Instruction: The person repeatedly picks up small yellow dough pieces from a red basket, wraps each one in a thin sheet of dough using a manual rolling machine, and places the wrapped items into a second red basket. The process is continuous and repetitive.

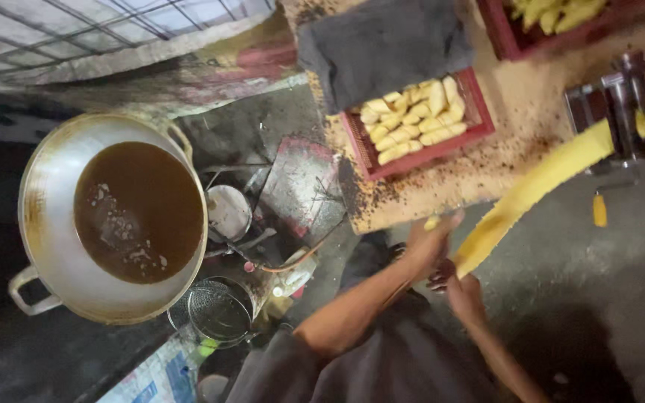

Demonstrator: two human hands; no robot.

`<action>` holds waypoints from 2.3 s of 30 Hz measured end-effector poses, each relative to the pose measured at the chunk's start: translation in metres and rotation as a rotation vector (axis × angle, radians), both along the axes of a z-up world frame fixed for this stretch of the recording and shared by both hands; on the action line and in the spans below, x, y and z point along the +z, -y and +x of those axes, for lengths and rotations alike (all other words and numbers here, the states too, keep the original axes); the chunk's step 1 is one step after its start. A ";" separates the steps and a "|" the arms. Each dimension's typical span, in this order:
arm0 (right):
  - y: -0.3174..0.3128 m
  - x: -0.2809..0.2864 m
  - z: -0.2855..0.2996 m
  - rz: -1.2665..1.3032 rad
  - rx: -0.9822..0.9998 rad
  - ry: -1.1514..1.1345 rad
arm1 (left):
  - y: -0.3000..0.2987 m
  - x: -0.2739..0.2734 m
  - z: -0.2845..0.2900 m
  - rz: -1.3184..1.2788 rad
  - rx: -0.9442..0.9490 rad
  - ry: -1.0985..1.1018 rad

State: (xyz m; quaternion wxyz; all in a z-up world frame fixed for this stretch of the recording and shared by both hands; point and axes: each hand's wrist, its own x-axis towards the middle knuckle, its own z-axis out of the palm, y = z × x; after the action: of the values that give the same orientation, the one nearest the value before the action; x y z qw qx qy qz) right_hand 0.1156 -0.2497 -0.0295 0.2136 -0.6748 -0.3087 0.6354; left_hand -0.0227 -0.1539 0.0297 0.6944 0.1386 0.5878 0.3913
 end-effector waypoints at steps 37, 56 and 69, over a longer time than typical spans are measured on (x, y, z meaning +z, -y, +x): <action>-0.216 0.072 -0.082 0.550 0.140 0.073 | 0.014 -0.081 -0.044 0.000 0.235 -0.011; -0.027 -0.026 -0.067 -0.200 -0.560 -0.609 | 0.004 -0.095 -0.124 -0.015 -0.494 0.360; 0.000 -0.010 -0.067 -0.231 -0.289 -1.173 | 0.018 -0.052 -0.133 -0.127 -0.700 0.227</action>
State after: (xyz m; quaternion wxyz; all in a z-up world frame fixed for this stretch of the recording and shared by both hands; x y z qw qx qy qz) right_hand 0.0490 -0.2496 -0.0392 0.3572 -0.2666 0.0256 0.8948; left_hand -0.1560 -0.1723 -0.0228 0.8541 0.2436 0.4473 0.1055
